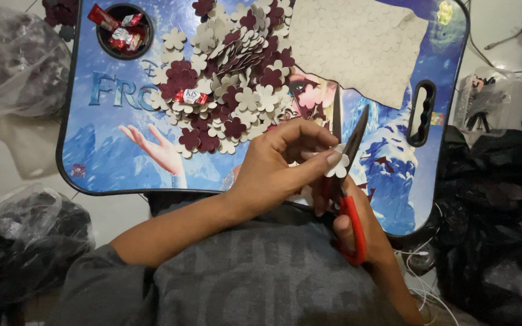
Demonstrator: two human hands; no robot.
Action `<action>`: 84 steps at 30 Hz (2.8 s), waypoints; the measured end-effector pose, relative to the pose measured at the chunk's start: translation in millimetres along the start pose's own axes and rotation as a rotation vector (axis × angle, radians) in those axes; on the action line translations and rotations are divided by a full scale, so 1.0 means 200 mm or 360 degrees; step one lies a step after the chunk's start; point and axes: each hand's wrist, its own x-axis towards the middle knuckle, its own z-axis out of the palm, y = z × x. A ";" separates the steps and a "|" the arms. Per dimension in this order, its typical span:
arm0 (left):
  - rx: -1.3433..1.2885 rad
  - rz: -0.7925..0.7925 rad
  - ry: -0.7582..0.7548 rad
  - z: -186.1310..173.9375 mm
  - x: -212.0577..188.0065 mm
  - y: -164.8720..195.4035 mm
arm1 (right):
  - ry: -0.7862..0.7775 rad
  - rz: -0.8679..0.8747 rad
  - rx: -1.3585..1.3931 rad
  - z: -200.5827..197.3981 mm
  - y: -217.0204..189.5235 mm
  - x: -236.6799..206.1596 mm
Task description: The person sits on the floor with a Frozen-themed tray on their lap and uses red-handled scissors to cut flower shapes out of printed paper sheets. They trim the edges of each cut flower piece and set finished flowers onto a growing pile of white and maroon paper flowers on the tray.
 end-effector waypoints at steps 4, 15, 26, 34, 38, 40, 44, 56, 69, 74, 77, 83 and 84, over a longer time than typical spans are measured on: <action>-0.0042 -0.0103 -0.0020 -0.01 -0.01 0.00 | -0.0013 -0.0030 0.0090 0.01 0.02 0.01; 0.0136 0.0021 -0.0007 -0.03 0.00 0.01 | -0.0008 0.0065 0.0039 -0.01 -0.01 0.00; 0.0194 0.0031 0.0025 -0.06 0.01 0.01 | -0.0028 0.0183 0.0085 -0.02 -0.02 -0.02; 0.0158 0.0066 0.0001 -0.08 0.02 0.02 | -0.0031 0.0183 0.0088 -0.04 -0.01 -0.02; 0.0136 0.0071 0.0010 -0.08 0.01 0.04 | -0.0029 0.0215 0.0017 -0.05 -0.02 -0.04; 0.0151 0.0112 0.0016 -0.08 0.02 0.04 | -0.0041 0.0227 0.0068 -0.06 -0.02 -0.04; 0.0098 0.0150 0.0063 -0.07 0.02 0.03 | -0.0034 0.0236 0.0098 -0.06 -0.02 -0.05; -0.0233 0.0102 0.0092 0.01 0.03 -0.05 | 0.0012 0.0177 0.0186 -0.01 0.01 -0.04; 0.0014 -0.0056 -0.0016 -0.01 0.01 0.03 | 0.0004 0.0197 0.0074 -0.01 -0.07 -0.04; 0.0082 0.0002 -0.0040 -0.03 0.01 0.04 | 0.0007 0.0231 0.0099 -0.01 -0.08 -0.06; 0.0044 -0.0076 -0.0004 -0.03 0.00 0.05 | -0.0050 0.0252 0.0149 -0.02 -0.07 -0.05; 0.0180 -0.0022 -0.0031 -0.06 0.01 0.05 | -0.0032 0.0334 0.0154 -0.04 -0.05 -0.06; 0.0182 -0.0008 -0.0028 -0.06 0.01 0.05 | -0.0036 0.0325 0.0156 -0.04 -0.04 -0.06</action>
